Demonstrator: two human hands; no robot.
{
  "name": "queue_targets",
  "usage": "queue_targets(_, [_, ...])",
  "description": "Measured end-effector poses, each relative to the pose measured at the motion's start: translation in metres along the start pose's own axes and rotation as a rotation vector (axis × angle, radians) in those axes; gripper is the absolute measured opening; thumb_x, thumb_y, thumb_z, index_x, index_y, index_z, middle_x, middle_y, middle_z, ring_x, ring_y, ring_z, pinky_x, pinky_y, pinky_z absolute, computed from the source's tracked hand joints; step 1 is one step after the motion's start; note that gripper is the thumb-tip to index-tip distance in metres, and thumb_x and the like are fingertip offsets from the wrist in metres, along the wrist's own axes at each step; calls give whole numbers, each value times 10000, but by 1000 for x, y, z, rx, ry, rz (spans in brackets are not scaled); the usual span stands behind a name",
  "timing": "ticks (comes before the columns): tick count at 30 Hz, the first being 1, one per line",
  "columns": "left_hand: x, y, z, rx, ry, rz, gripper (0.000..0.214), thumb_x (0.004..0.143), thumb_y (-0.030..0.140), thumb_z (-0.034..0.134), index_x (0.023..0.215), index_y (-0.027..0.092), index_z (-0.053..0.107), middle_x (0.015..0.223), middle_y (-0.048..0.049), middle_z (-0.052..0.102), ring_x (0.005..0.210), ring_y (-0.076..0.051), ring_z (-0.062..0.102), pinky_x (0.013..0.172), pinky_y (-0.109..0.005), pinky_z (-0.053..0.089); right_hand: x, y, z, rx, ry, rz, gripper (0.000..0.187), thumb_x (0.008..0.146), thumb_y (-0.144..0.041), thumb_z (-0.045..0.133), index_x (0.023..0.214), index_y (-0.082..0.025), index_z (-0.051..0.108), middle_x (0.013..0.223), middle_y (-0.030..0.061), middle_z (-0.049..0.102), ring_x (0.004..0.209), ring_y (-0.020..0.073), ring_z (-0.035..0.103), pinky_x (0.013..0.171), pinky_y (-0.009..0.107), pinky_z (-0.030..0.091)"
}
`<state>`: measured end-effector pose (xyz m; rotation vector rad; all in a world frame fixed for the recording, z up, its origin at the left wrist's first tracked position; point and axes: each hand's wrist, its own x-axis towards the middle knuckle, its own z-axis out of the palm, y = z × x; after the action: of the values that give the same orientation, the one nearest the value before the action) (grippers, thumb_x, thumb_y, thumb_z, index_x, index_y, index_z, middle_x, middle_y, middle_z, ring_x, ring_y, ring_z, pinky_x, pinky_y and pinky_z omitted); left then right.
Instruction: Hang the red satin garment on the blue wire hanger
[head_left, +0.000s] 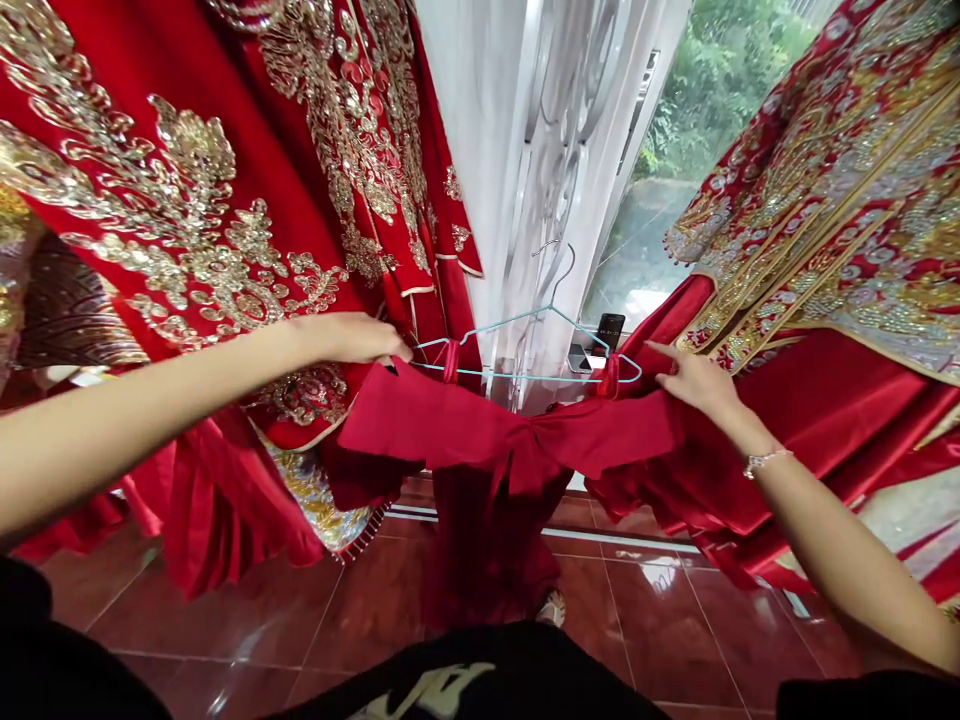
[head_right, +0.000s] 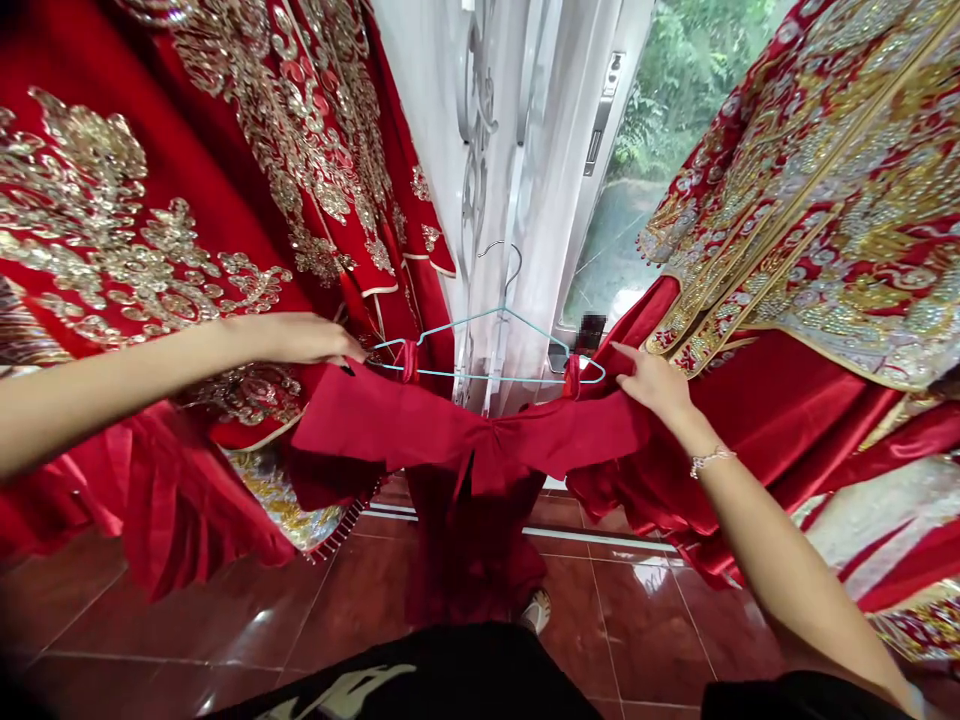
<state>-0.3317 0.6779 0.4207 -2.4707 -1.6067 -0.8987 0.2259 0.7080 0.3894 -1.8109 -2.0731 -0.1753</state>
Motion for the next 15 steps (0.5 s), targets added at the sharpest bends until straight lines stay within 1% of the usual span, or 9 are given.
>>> queue_targets(1, [15, 3, -5, -12, -128, 15, 162, 849, 237, 555, 743, 217, 676, 819, -41, 686, 888, -224, 672, 869, -357, 483, -1, -7, -11, -91, 25, -67, 682, 754, -244, 640, 1428, -310, 557, 929, 52, 730, 810, 268, 687, 728, 383, 529])
queue_targets(2, [29, 8, -9, -23, -231, 25, 161, 845, 225, 550, 738, 200, 668, 838, -48, 677, 927, -228, 667, 896, -372, 473, -3, -15, -19, -158, 34, -159, 732, 748, -218, 627, 1462, -335, 514, 1036, 63, 715, 836, 268, 682, 692, 364, 520])
queue_targets(3, [43, 15, -13, -36, -317, 44, 159, 836, 214, 551, 722, 186, 658, 830, -51, 664, 945, -230, 661, 919, -386, 463, -4, -24, -26, -204, 31, -257, 746, 743, -186, 608, 1462, -356, 508, 1129, 69, 688, 855, 261, 678, 652, 339, 503])
queue_targets(5, [66, 34, -18, -55, -439, 123, 148, 790, 190, 575, 654, 173, 633, 739, -38, 620, 909, -227, 653, 953, -410, 448, -5, -42, -36, -248, 8, -416, 697, 737, -127, 570, 1387, -378, 586, 1249, 68, 640, 885, 241, 670, 593, 295, 457])
queue_targets(7, [81, 55, -23, -38, -563, 252, 135, 722, 171, 603, 588, 177, 610, 636, -14, 564, 832, -220, 641, 970, -426, 443, -4, -58, -43, -270, -28, -504, 599, 751, -96, 540, 1267, -366, 681, 1285, 61, 629, 912, 226, 663, 580, 274, 430])
queue_targets(9, [90, 73, -30, 33, -650, 349, 118, 688, 172, 600, 571, 191, 610, 606, -6, 555, 792, -218, 633, 962, -419, 452, -3, -70, -52, -337, -76, -543, 492, 791, -103, 515, 1168, -328, 736, 1276, 68, 643, 942, 220, 658, 586, 267, 420])
queue_targets(11, [96, 84, -39, 155, -676, 381, 117, 694, 178, 570, 597, 204, 631, 628, -15, 588, 791, -219, 635, 934, -391, 466, -2, -79, -64, -449, -141, -551, 433, 838, -114, 470, 1108, -286, 761, 1247, 83, 664, 969, 219, 659, 581, 264, 404])
queue_targets(13, [101, 90, -48, 301, -689, 394, 149, 703, 170, 534, 645, 211, 665, 664, -26, 627, 795, -215, 639, 915, -367, 471, 0, -86, -77, -531, -191, -516, 439, 868, -117, 424, 1100, -266, 765, 1262, 89, 666, 970, 219, 668, 568, 268, 386])
queue_targets(15, [107, 92, -54, 416, -696, 406, 180, 706, 172, 517, 698, 207, 694, 696, -29, 656, 794, -209, 640, 901, -356, 474, 1, -93, -88, -564, -212, -455, 457, 875, -117, 406, 1123, -270, 759, 1294, 81, 659, 931, 216, 679, 564, 277, 380])
